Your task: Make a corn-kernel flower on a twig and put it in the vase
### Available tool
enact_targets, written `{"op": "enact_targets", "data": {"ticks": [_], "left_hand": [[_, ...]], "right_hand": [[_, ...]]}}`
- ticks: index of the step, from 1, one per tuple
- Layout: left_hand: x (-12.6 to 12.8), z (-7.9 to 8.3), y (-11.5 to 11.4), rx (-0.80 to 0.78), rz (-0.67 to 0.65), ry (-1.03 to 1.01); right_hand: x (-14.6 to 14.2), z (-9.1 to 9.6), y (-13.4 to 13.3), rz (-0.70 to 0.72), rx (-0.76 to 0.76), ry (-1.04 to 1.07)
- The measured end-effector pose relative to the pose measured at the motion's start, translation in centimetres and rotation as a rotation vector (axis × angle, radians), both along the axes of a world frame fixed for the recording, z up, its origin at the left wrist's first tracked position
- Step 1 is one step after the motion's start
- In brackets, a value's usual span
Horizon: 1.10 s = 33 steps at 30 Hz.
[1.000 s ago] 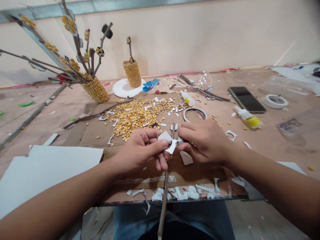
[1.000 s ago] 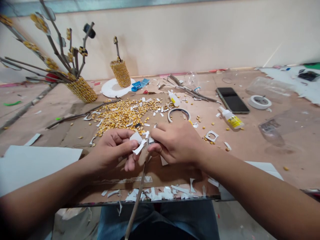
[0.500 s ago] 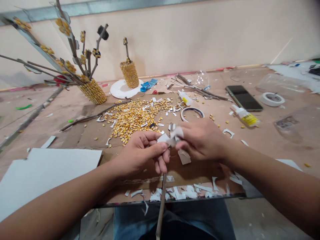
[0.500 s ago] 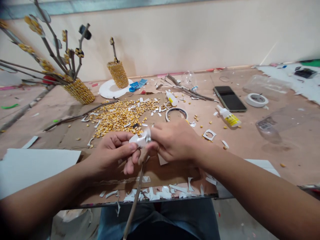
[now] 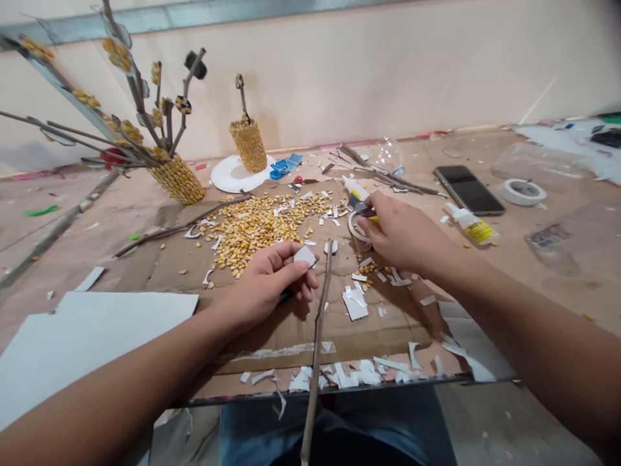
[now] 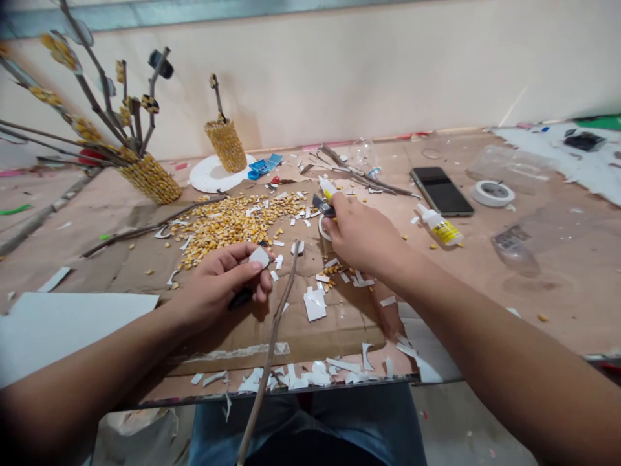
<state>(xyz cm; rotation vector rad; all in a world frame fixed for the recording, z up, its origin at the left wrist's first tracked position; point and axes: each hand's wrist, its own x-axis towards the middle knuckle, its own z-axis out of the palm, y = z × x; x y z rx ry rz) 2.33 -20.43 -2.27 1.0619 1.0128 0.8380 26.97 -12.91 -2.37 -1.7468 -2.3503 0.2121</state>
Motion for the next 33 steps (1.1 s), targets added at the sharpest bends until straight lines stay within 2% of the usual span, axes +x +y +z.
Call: {"op": "enact_targets", "data": {"ticks": [3,5,8,12,14,17,20,23,25,30,33], "left_hand": [[0.2,0.2,-0.1,0.035,0.019,0.050],[0.3,0.3,-0.2,0.014,0.026,0.048],[0.3,0.3,-0.3,-0.007,0.047,0.063],[0.1,0.2,-0.2,0.062,0.060,0.135],[0.0,0.2,-0.1,0.097,0.065,0.177],[-0.1,0.3,0.0,0.118,0.072,0.218],[0.0,0.4,-0.1,0.110,0.079,0.220],[0.1,0.5,-0.2,0.081,0.096,0.186],[0.1,0.6,-0.3,0.079,0.109,0.165],[-0.1,0.6,-0.4,0.108,0.123,0.132],[-0.2,0.6,-0.3,0.145,0.120,0.153]], "right_hand": [[0.1,0.1,0.7,-0.014,0.021,-0.174],[0.2,0.2,0.8,-0.021,0.053,-0.207],[0.6,0.2,0.9,-0.029,0.086,-0.149],[1.3,0.4,1.0,-0.020,0.088,-0.003],[1.4,0.8,0.8,0.010,0.049,0.082],[1.0,1.6,0.2,0.105,-0.134,0.209],[0.9,2.0,-0.1,0.153,-0.292,0.210],[2.0,2.1,0.5,0.128,-0.212,0.097],[3.1,2.0,1.1,0.198,-0.156,0.043],[4.6,1.6,2.0,0.385,-0.213,0.029],[4.5,1.3,2.1,0.383,-0.270,0.033]]}}
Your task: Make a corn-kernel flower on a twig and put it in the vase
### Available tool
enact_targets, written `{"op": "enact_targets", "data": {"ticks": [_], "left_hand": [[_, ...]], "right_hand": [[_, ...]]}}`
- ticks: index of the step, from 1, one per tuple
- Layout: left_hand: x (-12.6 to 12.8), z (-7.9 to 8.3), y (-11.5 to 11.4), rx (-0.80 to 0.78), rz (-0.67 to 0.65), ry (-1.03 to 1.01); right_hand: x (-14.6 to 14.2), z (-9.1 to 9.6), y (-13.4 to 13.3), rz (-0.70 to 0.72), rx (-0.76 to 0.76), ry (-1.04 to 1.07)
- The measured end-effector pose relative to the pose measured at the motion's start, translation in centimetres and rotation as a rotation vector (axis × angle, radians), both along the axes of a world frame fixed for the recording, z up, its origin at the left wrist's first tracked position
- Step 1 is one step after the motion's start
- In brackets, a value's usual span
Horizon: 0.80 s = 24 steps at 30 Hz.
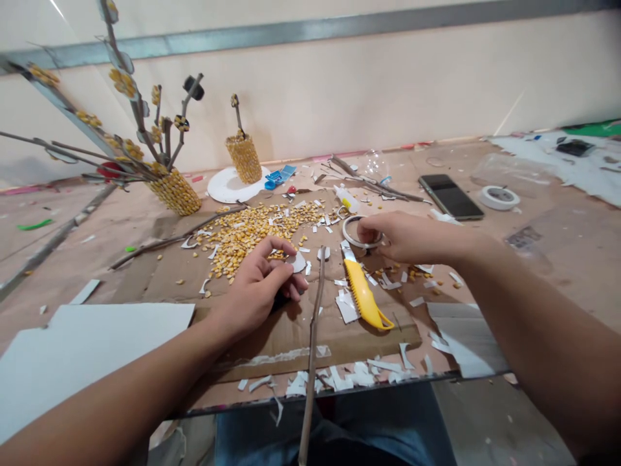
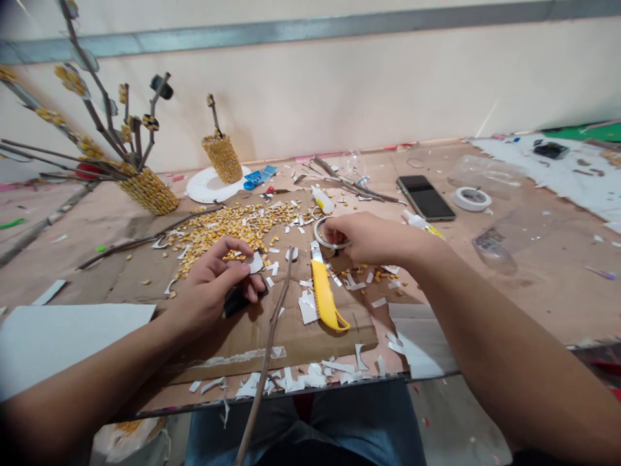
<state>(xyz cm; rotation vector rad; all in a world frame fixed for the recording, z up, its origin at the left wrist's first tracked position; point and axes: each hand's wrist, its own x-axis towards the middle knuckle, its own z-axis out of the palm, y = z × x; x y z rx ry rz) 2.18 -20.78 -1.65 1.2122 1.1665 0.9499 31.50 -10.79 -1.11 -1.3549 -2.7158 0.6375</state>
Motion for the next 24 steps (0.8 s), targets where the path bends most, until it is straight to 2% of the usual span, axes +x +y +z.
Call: {"op": "enact_targets", "data": {"ticks": [3,6,8,11,14,17,24], "left_hand": [[0.0,0.0,0.0,0.026,-0.014,0.024],[0.0,-0.1,-0.2,0.083,-0.026,0.145],[0.1,-0.1,-0.3,0.160,-0.034,0.270],[0.1,0.0,-0.6,0.343,-0.049,0.443],[0.1,0.1,-0.9,0.510,-0.042,0.540],[0.3,0.2,-1.1,0.599,-0.070,0.564],[0.5,0.3,-1.3,0.590,-0.158,0.509]], "right_hand": [[0.1,0.2,0.0,-0.045,0.053,0.013],[-0.2,0.9,-0.7,-0.047,0.176,0.184],[-1.0,1.4,-1.7,0.017,0.262,0.339],[-2.8,1.6,-3.7,0.208,0.350,0.487],[-4.4,1.1,-5.2,0.348,0.458,0.522],[-5.2,0.7,-6.0,0.418,0.530,0.558],[-5.8,0.8,-7.1,0.478,0.620,0.470]]}}
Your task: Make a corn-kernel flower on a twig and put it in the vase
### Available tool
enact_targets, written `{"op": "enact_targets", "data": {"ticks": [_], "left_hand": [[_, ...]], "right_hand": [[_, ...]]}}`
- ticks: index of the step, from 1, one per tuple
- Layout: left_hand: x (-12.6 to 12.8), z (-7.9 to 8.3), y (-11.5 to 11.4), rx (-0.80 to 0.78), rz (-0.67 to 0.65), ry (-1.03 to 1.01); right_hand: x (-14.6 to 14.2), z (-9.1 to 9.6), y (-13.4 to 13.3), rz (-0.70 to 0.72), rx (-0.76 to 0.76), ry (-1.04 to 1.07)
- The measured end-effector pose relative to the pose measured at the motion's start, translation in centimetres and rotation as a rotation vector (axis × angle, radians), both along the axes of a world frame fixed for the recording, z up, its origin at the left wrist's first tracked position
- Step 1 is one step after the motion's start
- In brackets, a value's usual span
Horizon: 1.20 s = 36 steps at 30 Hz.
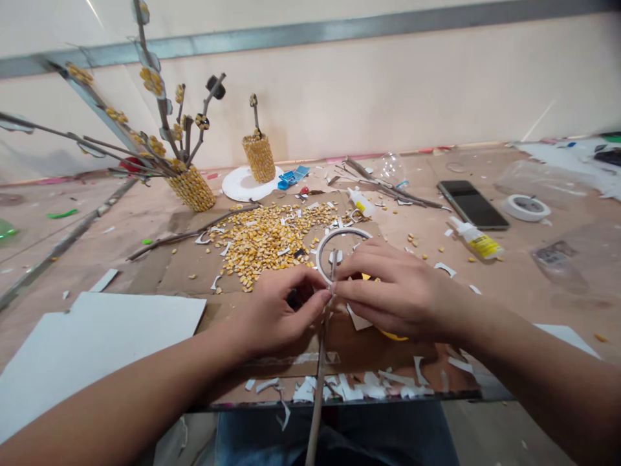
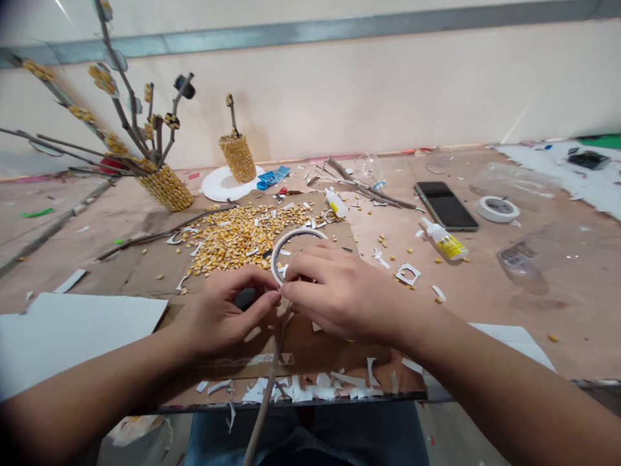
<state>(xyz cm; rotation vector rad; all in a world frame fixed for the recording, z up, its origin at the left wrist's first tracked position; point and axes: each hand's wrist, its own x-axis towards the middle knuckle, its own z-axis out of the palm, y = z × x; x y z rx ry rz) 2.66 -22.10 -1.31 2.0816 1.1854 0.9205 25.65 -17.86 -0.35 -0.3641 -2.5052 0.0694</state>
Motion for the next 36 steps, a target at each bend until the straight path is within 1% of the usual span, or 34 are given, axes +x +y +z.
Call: {"op": "enact_targets", "data": {"ticks": [3,8,11,14,17,21,24,26,31,36], "left_hand": [[-0.1,0.0,-0.1,0.026,-0.026,-0.019],[-0.6,0.0,-0.4,0.051,-0.060,-0.061],[-0.7,-0.3,-0.7,0.024,-0.050,-0.131],[-0.6,-0.8,-1.0,-0.093,-0.002,-0.259],[-0.4,-1.1,-1.1,-0.251,0.061,-0.410],[0.1,-0.7,-0.8,-0.444,0.100,-0.497],[0.4,-0.3,-0.5,-0.495,0.114,-0.522],[0.5,-0.3,-0.4,-0.486,0.102,-0.521],[0.3,-0.8,-0.3,-0.404,0.058,-0.497],[-0.1,-1.4,-0.4,-0.283,0.018,-0.395]], "right_hand": [[0.2,0.3,-0.2,-0.024,0.051,-0.030],[1.2,0.8,0.0,-0.076,0.200,-0.076],[1.5,1.0,0.2,-0.094,0.221,-0.062],[1.7,1.0,0.5,-0.118,0.185,0.033],[1.9,1.1,0.7,-0.169,0.128,0.109],[2.0,1.1,1.2,-0.230,0.028,0.175],[1.6,0.9,1.4,-0.213,0.053,0.232],[1.2,0.7,1.2,-0.204,0.068,0.223],[0.2,0.2,0.2,-0.214,0.000,0.198],[-0.1,-0.3,-0.2,-0.213,-0.020,0.167]]}}
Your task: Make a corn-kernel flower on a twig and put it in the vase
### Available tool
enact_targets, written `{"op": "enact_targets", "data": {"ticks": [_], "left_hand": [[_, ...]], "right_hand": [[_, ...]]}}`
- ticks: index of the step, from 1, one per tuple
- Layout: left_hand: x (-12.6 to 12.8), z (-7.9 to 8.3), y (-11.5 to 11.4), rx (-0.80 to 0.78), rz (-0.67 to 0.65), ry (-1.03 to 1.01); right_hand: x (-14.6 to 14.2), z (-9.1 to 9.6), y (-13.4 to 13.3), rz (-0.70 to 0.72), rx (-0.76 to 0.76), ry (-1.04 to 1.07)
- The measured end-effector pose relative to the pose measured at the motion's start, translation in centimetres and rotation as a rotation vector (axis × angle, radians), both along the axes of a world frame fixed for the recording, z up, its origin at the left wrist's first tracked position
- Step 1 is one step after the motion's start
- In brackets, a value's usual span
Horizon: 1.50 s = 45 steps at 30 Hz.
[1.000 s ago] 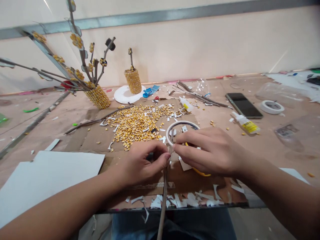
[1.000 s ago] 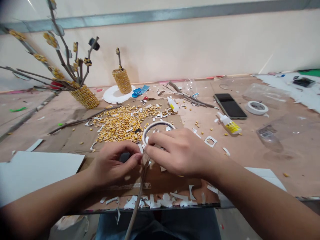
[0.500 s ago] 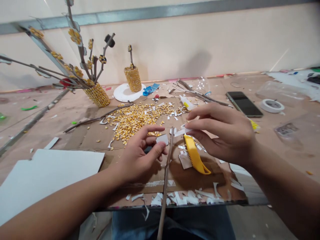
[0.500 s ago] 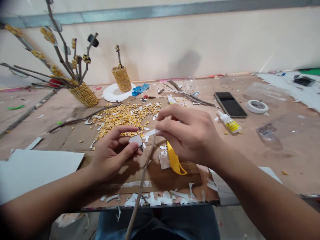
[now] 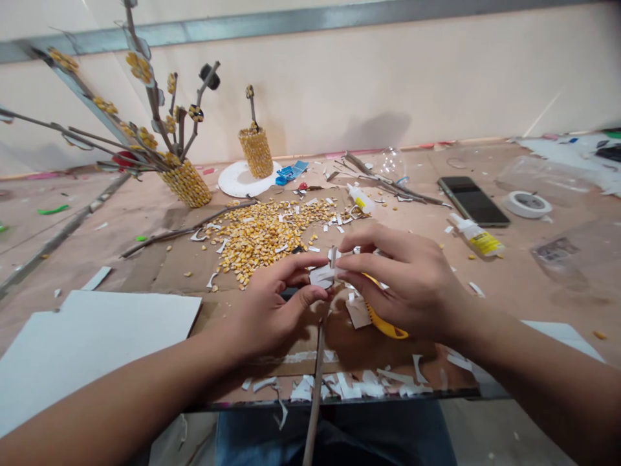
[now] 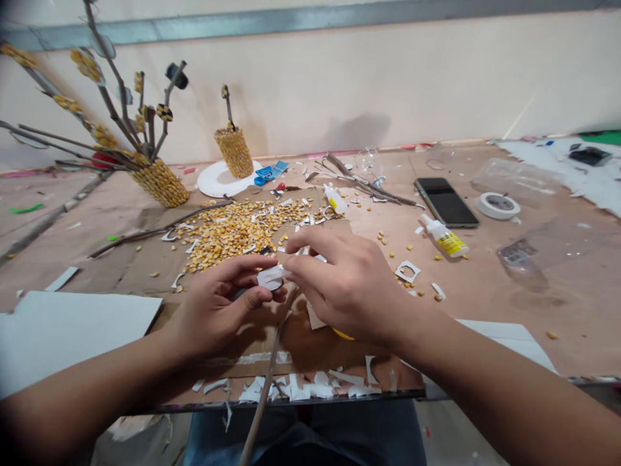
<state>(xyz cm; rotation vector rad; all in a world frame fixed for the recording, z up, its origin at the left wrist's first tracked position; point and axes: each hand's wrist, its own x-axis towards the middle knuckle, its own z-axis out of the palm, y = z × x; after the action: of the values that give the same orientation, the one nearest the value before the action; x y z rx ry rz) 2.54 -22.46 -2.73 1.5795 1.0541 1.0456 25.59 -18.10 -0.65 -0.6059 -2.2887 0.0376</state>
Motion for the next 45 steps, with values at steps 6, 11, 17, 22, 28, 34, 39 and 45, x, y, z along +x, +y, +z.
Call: {"op": "enact_targets", "data": {"ticks": [6,11,17,22,28,34,39,45], "left_hand": [[-0.3,-0.3,-0.2,0.084,-0.009,0.127],[-0.1,0.1,-0.2,0.117,0.000,0.200],[0.1,-0.2,-0.5,0.034,-0.011,0.164],[0.1,-0.3,-0.6,0.008,-0.034,0.145],[0.5,0.4,-0.4,-0.066,-0.057,0.072],[1.0,1.1,-0.1,-0.150,0.027,0.032],[1.0,1.1,0.2,-0.020,0.073,0.173],[0.9,1.1,0.2,0.112,0.043,0.286]], "right_hand": [[-0.1,-0.6,-0.3,-0.011,-0.002,-0.001],[-0.3,-1.0,-0.4,-0.021,0.005,-0.026],[-0.5,-0.3,-0.7,-0.026,0.098,-0.066],[-0.6,0.0,-0.9,-0.032,0.103,-0.094],[-0.7,-0.3,-0.9,-0.043,0.146,-0.122],[-0.7,-0.7,-0.9,-0.054,0.085,-0.107],[-1.0,-0.5,-1.2,-0.050,0.087,-0.117],[-1.1,-0.6,-1.4,-0.036,0.084,-0.137]]}}
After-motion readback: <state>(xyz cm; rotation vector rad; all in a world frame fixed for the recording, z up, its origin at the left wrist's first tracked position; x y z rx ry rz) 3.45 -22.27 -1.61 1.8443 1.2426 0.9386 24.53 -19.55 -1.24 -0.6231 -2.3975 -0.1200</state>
